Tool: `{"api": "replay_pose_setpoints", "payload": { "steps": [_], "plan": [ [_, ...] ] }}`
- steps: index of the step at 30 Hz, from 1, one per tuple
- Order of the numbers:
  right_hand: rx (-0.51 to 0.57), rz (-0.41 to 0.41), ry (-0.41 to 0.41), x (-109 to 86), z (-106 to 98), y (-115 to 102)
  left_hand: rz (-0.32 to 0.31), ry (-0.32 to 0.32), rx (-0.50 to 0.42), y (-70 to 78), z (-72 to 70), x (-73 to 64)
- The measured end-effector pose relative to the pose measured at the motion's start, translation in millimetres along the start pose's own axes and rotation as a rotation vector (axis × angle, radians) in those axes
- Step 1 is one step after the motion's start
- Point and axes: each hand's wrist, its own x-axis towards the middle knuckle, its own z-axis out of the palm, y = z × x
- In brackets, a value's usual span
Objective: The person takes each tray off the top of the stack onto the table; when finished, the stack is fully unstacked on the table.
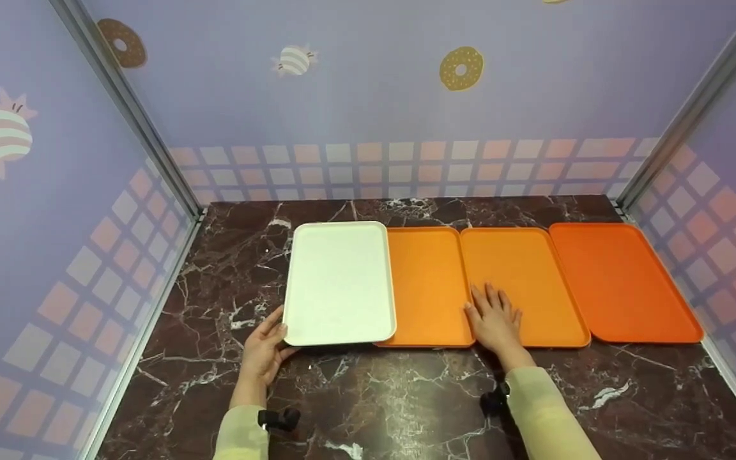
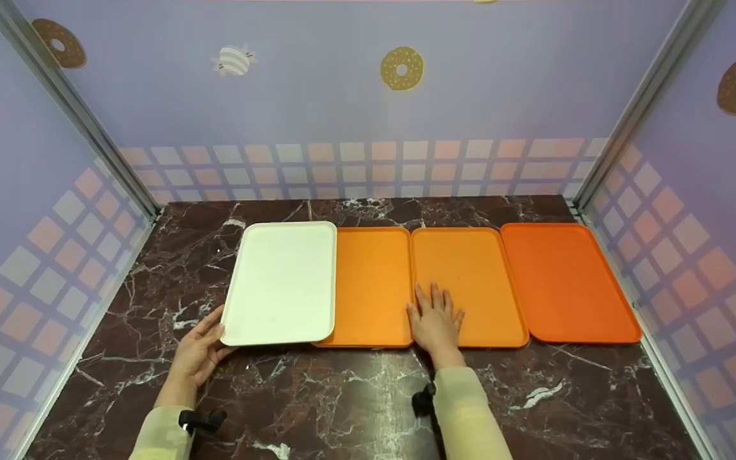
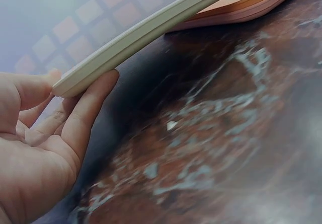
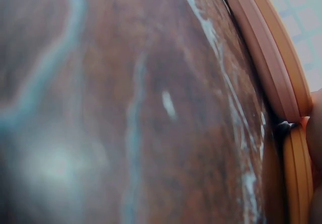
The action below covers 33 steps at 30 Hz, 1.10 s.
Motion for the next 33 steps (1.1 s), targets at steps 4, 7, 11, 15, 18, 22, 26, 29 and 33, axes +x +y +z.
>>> {"api": "replay_pose_setpoints", "payload": {
  "steps": [4, 7, 11, 15, 18, 22, 26, 29, 33],
  "plan": [
    [-0.002, 0.001, 0.002, 0.5, 0, 1, -0.012, 0.023, 0.001, 4.4, -10.3, 0.1],
    [0.002, -0.002, 0.007, -0.1, 1, 0, -0.016, 0.039, 0.011, 7.7, -17.8, 0.0],
    [0.011, -0.001, 0.005, -1.1, 0, -1, -0.021, 0.052, 0.047, 13.9, -27.2, 0.5],
    [0.020, -0.001, 0.008, -0.8, -1, -1, -0.030, 0.062, 0.084, 20.7, -35.9, 1.2],
    [0.016, -0.004, 0.014, -1.2, -1, -1, -0.042, 0.064, 0.113, 24.7, -40.9, 2.1],
    [0.017, -0.006, 0.022, -1.2, -1, -1, -0.064, 0.071, 0.146, 28.1, -43.6, 3.8],
    [0.024, -0.008, 0.023, -0.7, 0, 0, -0.079, 0.092, 0.183, 28.8, -42.3, 6.0],
    [0.019, -0.008, 0.019, -1.0, 1, 0, -0.087, 0.101, 0.226, 28.8, -40.1, 6.9],
    [0.017, -0.009, 0.019, -1.2, 1, 0, -0.097, 0.112, 0.271, 29.7, -36.9, 7.3]
  ]
}}
